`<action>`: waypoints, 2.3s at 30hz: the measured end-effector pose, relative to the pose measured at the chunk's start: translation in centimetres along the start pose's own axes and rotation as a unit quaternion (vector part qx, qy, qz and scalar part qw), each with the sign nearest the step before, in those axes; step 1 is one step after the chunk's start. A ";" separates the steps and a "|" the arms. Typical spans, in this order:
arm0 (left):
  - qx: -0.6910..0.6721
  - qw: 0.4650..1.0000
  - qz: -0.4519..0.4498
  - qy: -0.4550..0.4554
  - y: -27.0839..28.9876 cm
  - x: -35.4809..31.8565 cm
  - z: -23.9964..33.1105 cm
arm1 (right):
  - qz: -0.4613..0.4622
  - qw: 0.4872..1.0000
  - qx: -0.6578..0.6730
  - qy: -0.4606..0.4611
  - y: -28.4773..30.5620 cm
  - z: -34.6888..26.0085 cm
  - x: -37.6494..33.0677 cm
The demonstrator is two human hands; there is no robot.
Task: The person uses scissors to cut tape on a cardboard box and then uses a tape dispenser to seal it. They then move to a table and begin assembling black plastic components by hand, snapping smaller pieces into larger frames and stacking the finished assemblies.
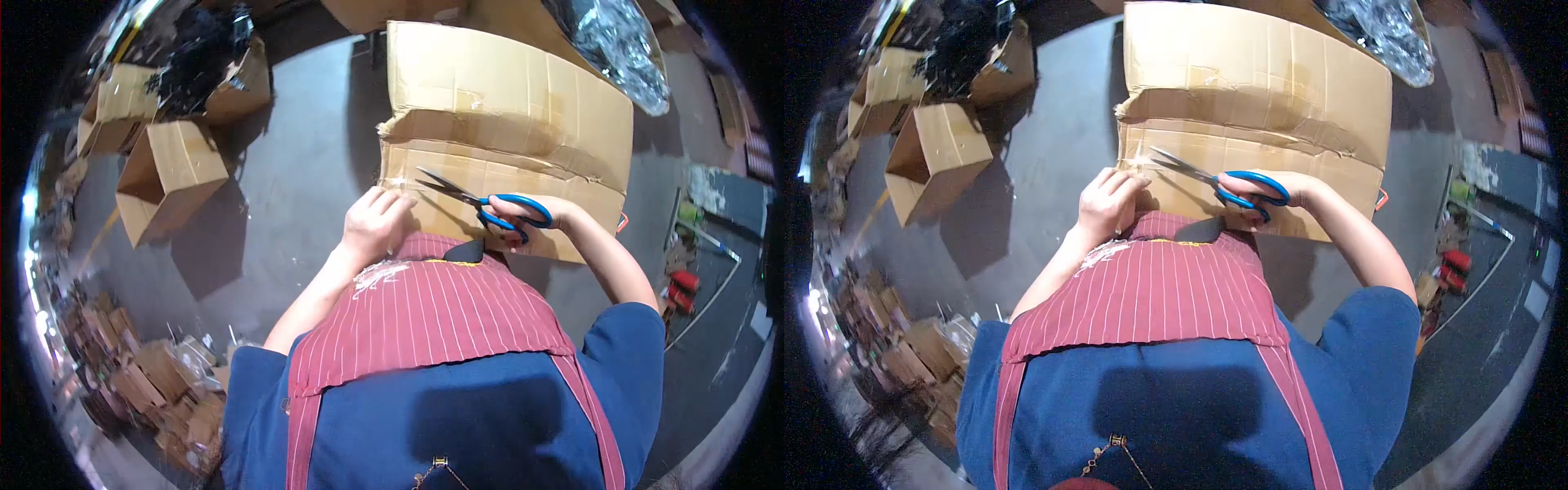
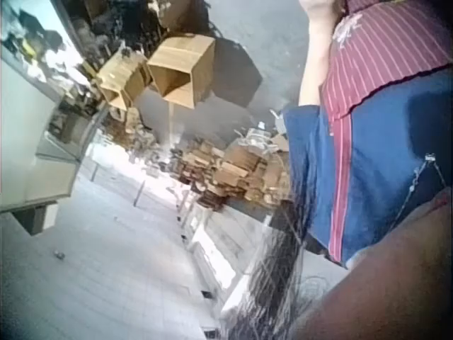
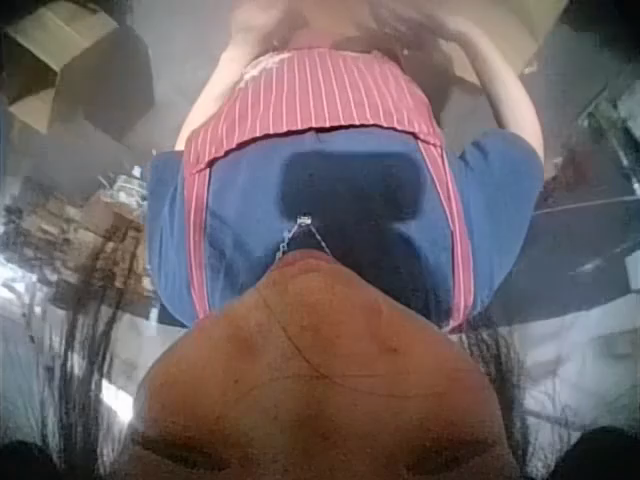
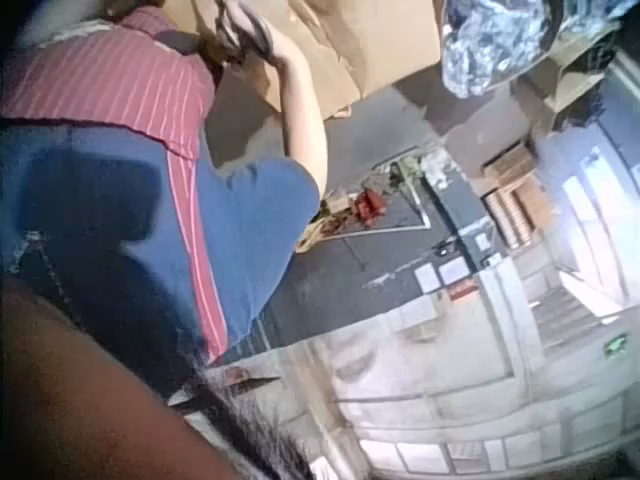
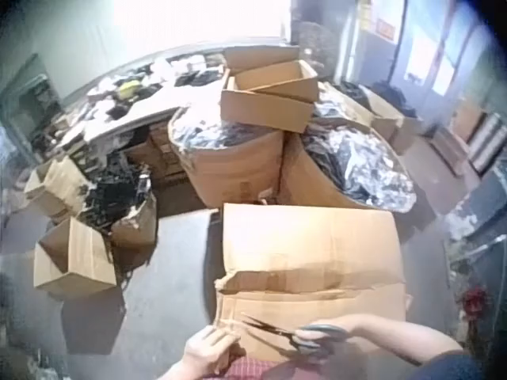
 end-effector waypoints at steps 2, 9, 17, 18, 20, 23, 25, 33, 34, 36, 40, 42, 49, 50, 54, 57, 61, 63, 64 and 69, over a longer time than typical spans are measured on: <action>-0.007 0.999 0.048 0.000 0.4 0.3 0.7 | -0.023 0.995 -0.092 0.015 0.9 -1.8 1.1; -0.025 0.994 0.095 0.041 0.7 -2.3 2.8 | 0.023 0.951 -0.298 -0.080 0.9 -4.1 2.1; -0.038 0.991 0.114 0.061 0.2 -2.9 2.7 | 0.078 0.934 -0.340 -0.076 1.4 -6.4 2.0; -0.044 0.991 0.113 0.063 0.2 -2.9 2.7 | 0.078 0.934 -0.340 -0.074 1.5 -6.4 2.1; -0.046 0.990 0.117 0.059 0.4 -2.6 2.7 | 0.079 0.935 -0.338 -0.070 1.9 -6.1 2.2; -0.077 0.989 0.120 0.040 0.8 -2.1 3.5 | 0.100 0.935 -0.331 -0.076 1.2 -6.7 2.5; -0.110 0.989 0.096 0.033 0.7 -2.2 4.4 | 0.118 0.927 -0.349 -0.066 0.8 -6.8 2.6; -0.018 0.936 0.155 0.317 6.1 -6.0 -2.9 | 0.139 0.887 -0.438 -0.048 0.0 -8.3 1.4; -0.021 0.918 0.128 0.376 6.1 -6.9 -4.0 | 0.137 0.892 -0.428 -0.040 0.0 -8.2 1.7; 0.013 0.909 0.087 0.407 5.6 -7.3 -4.4 | 0.135 0.905 -0.401 -0.034 0.1 -7.8 2.2; 0.096 0.953 0.095 0.271 3.3 -3.7 -2.6 | 0.132 0.920 -0.366 -0.036 0.5 -7.3 3.1; 0.119 0.961 0.055 0.242 2.0 -2.0 -2.7 | 0.131 0.919 -0.372 -0.027 0.6 -7.5 3.2; 0.022 0.889 -0.075 0.452 0.4 -0.5 -6.8 | 0.075 0.848 -0.524 -0.018 0.3 -7.8 3.7; -0.077 0.875 -0.068 0.473 -0.5 -1.1 -8.0 | 0.043 0.837 -0.543 -0.044 0.1 -8.2 3.5; -0.144 0.852 -0.088 0.495 -1.0 -1.4 -8.7 | -0.069 0.846 -0.524 -0.069 -1.0 -8.6 1.7; -0.095 0.871 -0.100 0.472 -1.0 -0.8 -8.5 | -0.180 0.883 -0.427 -0.083 0.1 -7.4 0.2; -0.221 0.856 -0.142 0.446 -1.6 -1.1 -10.0 | -0.108 0.949 -0.295 0.013 1.2 -8.0 1.0; -0.294 0.835 -0.145 0.443 -1.7 -2.2 -11.2 | -0.038 0.971 -0.159 0.175 -0.5 -10.1 2.6; -0.356 0.815 -0.126 0.438 -1.8 -2.3 -11.9 | 0.015 0.974 -0.104 0.200 -0.4 -10.2 3.5; -0.551 0.663 -0.142 0.486 0.3 -4.6 -18.5 | 0.292 0.919 0.031 0.262 -2.0 -12.0 7.8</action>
Point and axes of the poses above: each hand's wrist, its own x-axis towards the middle knuckle, its own y-axis out of the back of the hand, z = x × y, the point moved 5 cm from there along x, towards the middle knuckle, and after that the axes turned 4 degrees about y, right-handed, at the moved point
